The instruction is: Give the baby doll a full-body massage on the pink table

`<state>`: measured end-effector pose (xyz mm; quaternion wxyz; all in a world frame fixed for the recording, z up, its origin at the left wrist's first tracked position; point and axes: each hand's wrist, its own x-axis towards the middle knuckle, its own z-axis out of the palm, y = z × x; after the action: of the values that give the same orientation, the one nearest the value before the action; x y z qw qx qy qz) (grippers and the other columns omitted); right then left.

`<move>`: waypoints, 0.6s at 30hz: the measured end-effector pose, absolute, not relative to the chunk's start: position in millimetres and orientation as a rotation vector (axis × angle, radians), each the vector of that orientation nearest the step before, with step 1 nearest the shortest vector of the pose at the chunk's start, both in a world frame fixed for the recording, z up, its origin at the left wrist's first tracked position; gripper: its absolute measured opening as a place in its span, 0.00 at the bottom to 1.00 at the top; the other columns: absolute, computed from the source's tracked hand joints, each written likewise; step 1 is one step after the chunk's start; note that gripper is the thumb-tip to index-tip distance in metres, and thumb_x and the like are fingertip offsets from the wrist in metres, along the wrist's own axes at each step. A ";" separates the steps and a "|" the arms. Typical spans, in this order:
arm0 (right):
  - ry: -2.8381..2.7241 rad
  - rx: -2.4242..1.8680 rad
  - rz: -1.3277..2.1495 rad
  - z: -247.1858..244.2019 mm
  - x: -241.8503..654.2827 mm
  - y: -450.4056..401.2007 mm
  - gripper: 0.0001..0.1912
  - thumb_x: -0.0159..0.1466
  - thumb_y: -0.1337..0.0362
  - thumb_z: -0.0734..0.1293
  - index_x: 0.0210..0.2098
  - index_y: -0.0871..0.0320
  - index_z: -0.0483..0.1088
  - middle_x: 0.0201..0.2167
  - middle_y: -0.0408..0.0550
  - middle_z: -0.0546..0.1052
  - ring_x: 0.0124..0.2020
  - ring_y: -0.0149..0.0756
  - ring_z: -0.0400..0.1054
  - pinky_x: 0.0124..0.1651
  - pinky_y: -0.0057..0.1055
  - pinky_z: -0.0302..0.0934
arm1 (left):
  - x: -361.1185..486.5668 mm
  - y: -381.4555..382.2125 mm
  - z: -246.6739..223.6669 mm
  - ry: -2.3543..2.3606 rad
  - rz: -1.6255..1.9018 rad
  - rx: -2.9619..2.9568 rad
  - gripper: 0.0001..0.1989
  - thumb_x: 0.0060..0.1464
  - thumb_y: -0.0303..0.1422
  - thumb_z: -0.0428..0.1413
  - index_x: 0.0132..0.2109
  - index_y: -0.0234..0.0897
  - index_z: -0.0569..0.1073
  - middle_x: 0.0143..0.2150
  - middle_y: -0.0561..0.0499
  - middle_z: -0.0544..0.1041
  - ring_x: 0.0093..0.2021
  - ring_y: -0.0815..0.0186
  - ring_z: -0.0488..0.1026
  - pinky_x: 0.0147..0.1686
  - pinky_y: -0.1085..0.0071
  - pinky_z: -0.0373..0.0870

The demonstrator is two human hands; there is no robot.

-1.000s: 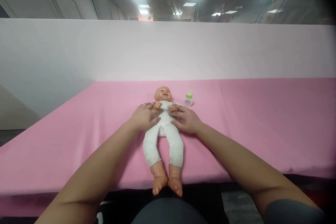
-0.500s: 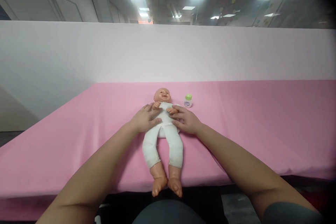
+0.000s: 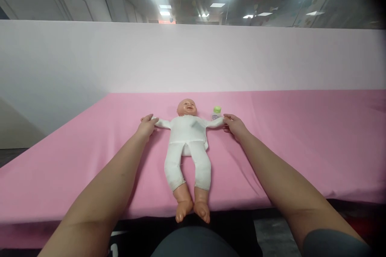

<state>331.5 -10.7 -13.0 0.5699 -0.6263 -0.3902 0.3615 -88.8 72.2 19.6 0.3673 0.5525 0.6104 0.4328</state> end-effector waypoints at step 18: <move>-0.917 -1.413 0.858 -6.6 326.3 -16.1 0.26 0.61 0.59 0.73 0.59 0.53 0.72 0.50 0.52 0.81 0.38 0.36 0.79 0.36 0.31 0.77 | -77.3 61.0 32.2 1.495 1.217 1.265 0.31 0.58 0.39 0.59 0.68 0.46 0.70 0.55 0.41 0.77 0.34 0.60 0.77 0.33 0.63 0.75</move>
<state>326.3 -16.1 -6.6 0.5855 -0.6059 -0.3932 0.3681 -77.3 61.0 32.2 0.4058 0.5013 0.5927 0.4825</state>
